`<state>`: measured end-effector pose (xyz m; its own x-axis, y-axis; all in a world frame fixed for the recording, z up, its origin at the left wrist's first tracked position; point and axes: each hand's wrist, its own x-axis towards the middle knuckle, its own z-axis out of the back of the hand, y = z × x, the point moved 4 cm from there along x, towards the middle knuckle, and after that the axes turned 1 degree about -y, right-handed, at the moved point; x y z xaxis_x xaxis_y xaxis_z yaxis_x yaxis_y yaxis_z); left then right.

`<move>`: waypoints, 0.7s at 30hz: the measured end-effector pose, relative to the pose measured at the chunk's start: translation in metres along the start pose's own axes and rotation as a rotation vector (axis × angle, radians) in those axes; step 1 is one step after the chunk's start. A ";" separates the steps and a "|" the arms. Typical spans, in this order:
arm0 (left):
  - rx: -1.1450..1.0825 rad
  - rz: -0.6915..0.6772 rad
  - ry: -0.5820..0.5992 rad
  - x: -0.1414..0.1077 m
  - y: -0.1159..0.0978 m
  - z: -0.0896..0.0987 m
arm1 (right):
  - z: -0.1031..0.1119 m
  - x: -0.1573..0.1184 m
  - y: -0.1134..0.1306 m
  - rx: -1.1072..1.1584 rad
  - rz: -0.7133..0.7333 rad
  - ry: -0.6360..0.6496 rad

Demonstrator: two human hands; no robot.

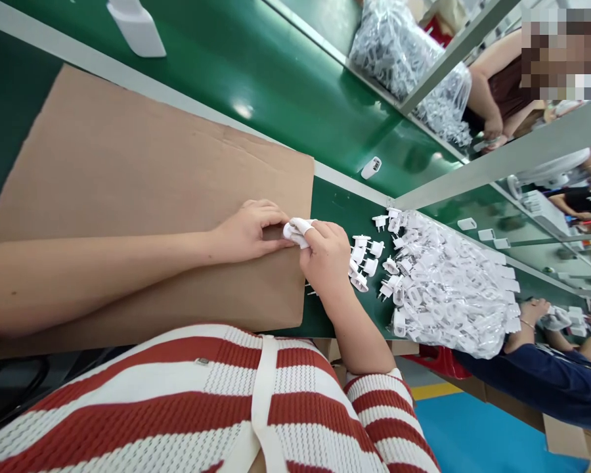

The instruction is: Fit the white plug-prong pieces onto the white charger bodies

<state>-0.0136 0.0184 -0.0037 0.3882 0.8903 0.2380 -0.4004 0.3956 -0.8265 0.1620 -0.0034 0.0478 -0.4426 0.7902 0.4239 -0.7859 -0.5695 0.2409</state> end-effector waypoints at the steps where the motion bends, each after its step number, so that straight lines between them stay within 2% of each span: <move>1: 0.004 0.003 -0.001 0.000 0.000 0.000 | 0.000 0.000 0.001 -0.014 0.007 0.005; 8: 0.033 -0.013 0.010 0.001 -0.002 0.001 | 0.003 -0.001 0.001 -0.047 0.005 0.035; 13: 0.048 -0.014 -0.024 0.001 -0.001 -0.002 | 0.002 0.000 0.000 -0.059 0.002 0.002; 21: 0.034 -0.037 -0.052 0.005 0.002 0.000 | -0.008 0.000 -0.009 0.165 -0.144 0.032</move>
<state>-0.0127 0.0235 -0.0039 0.3605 0.8848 0.2951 -0.4149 0.4355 -0.7989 0.1653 0.0038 0.0390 -0.3463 0.8716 0.3470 -0.7622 -0.4771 0.4376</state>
